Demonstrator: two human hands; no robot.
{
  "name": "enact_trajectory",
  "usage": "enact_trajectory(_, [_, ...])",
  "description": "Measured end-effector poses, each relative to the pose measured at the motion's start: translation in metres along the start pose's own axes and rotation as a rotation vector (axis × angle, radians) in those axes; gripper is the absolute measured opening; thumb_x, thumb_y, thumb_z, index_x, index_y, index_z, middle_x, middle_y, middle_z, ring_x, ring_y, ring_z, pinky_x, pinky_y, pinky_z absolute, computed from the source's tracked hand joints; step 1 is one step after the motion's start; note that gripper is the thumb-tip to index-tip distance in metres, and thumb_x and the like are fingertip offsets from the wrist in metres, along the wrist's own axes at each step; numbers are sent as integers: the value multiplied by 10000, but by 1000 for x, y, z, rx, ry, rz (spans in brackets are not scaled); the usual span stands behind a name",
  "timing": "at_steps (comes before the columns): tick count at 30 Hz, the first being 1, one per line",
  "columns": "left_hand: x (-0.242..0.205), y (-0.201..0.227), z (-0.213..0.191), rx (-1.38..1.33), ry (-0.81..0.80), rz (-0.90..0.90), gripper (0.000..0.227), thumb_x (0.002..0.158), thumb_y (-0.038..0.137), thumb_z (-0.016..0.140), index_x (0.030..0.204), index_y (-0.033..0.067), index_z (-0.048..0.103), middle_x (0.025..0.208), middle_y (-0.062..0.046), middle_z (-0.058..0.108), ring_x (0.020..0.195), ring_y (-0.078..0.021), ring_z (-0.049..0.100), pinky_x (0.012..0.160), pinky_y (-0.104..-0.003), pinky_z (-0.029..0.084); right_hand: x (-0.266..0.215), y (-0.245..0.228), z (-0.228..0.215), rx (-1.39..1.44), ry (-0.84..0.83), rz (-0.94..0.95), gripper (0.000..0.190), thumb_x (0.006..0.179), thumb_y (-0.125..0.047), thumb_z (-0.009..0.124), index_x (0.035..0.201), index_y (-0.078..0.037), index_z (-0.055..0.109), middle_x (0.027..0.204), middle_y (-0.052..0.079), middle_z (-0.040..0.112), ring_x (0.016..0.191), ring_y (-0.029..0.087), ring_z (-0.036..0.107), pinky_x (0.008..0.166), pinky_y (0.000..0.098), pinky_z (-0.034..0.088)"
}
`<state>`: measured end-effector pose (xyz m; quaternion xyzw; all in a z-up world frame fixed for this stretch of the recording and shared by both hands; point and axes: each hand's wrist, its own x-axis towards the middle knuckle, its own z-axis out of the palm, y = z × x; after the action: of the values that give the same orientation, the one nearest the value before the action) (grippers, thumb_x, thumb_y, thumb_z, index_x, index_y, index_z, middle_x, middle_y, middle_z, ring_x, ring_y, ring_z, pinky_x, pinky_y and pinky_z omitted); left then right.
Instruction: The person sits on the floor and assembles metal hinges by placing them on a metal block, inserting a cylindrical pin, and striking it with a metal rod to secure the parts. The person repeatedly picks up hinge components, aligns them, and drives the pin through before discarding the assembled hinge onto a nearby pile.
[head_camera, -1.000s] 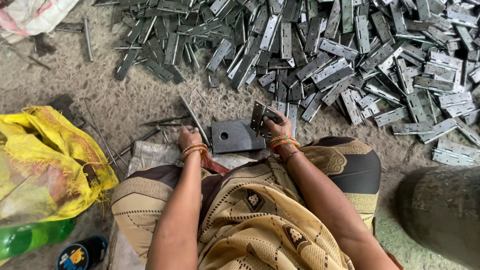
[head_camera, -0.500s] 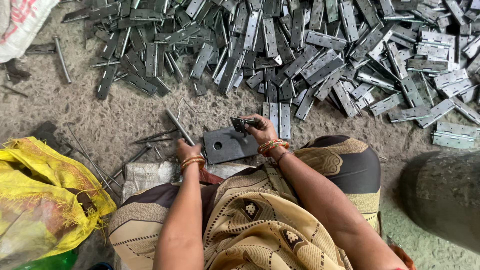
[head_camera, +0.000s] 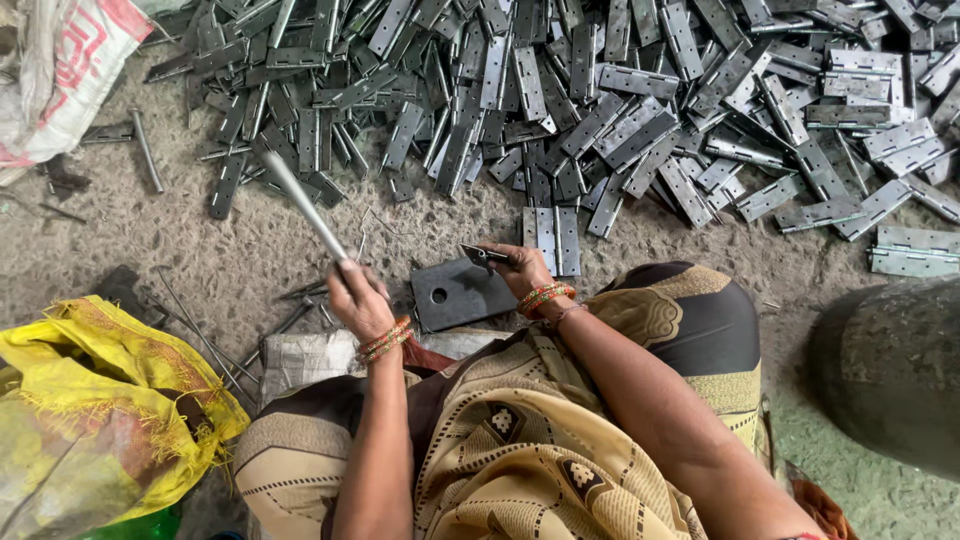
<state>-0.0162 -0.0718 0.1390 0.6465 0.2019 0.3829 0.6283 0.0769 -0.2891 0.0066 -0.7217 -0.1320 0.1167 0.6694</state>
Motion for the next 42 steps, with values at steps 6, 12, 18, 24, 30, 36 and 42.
enact_trajectory(6, [1, 82, 20, -7, -183, 481, 307, 1182, 272, 395, 1369, 67, 527, 785, 33, 588, 564, -44, 513, 475, -198, 435, 3, 5, 1, -27, -27, 16, 374, 913, 42, 701, 1217, -165, 770, 1107, 1, 803, 906, 31, 673, 814, 238, 576])
enact_trajectory(12, [-63, 8, 23, 794, -616, 379, 339, 1102, 281, 484, 1362, 90, 587, 551, 36, 553, 396, -69, 483, 324, -232, 355, -1, 21, 1, -157, -30, 21, 310, 929, 11, 721, 1188, -152, 774, 1064, 19, 809, 869, 63, 705, 814, 258, 597])
enact_trajectory(18, [-80, -45, -6, 790, -639, 192, 284, 1089, 324, 536, 1170, 83, 663, 655, -126, 636, 530, -291, 598, 413, -407, 432, -8, 22, -2, -17, -35, -27, 315, 929, 3, 705, 1204, -137, 766, 1114, 49, 805, 933, 61, 712, 862, 252, 598])
enact_trajectory(24, [-59, -59, -18, 799, -416, 31, 321, 1035, 338, 563, 1115, 56, 695, 681, -209, 663, 580, -375, 646, 500, -497, 444, -2, 1, 2, -62, -45, 25, 364, 937, -9, 663, 1259, -152, 755, 1081, 48, 818, 913, 87, 708, 833, 278, 586])
enact_trajectory(30, [-19, -146, -49, 843, -169, -370, 346, 1038, 362, 586, 1084, 45, 718, 758, -179, 705, 647, -350, 691, 592, -478, 502, 20, -15, -21, -211, 240, 30, 373, 861, -60, 760, 1228, -108, 715, 1023, 98, 804, 894, 143, 754, 819, 303, 605])
enact_trajectory(36, [11, -229, -88, 891, -56, -551, 382, 1009, 345, 635, 1097, -21, 697, 851, -197, 748, 777, -367, 738, 730, -479, 550, 62, -17, -94, -457, 189, 54, 404, 815, -105, 786, 1215, -119, 724, 1060, 103, 789, 959, 209, 773, 861, 328, 611])
enact_trajectory(42, [7, -214, -71, 1049, -97, -362, 356, 894, 275, 728, 1125, 9, 677, 1034, -254, 730, 963, -415, 711, 835, -497, 558, 78, 39, -141, -740, 189, 194, 410, 805, -255, 817, 1203, -177, 760, 1086, 120, 773, 1005, 292, 741, 915, 391, 578])
